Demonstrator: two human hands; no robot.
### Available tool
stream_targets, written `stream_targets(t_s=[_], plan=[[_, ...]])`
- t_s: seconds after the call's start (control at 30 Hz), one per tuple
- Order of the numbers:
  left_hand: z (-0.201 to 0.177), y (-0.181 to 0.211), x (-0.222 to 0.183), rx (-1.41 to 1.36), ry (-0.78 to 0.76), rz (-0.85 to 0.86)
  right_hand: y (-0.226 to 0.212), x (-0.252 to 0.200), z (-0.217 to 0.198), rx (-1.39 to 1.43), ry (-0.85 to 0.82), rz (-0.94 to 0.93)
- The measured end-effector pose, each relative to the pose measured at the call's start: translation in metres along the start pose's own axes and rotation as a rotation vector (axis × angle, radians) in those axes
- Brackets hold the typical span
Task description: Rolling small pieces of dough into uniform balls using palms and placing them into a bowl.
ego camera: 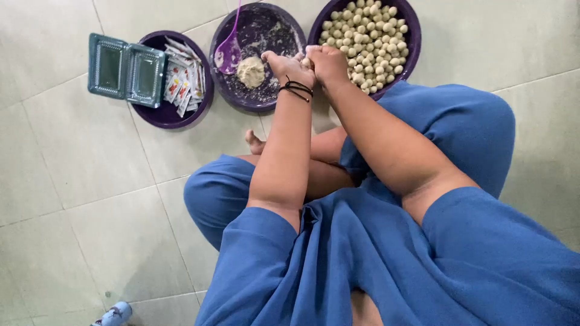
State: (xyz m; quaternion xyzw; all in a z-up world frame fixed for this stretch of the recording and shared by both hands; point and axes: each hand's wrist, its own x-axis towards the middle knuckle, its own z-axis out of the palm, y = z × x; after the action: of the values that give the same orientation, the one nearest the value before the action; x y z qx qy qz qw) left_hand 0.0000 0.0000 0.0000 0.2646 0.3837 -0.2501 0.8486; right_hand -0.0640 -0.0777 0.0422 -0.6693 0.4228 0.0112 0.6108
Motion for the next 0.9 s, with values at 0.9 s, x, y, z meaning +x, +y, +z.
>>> stream_targets(t_s=[0.9], plan=[[0.106,-0.034,0.033,0.029,-0.182,-0.269,-0.004,0.171,-0.045,1.086,0.120,0.242]])
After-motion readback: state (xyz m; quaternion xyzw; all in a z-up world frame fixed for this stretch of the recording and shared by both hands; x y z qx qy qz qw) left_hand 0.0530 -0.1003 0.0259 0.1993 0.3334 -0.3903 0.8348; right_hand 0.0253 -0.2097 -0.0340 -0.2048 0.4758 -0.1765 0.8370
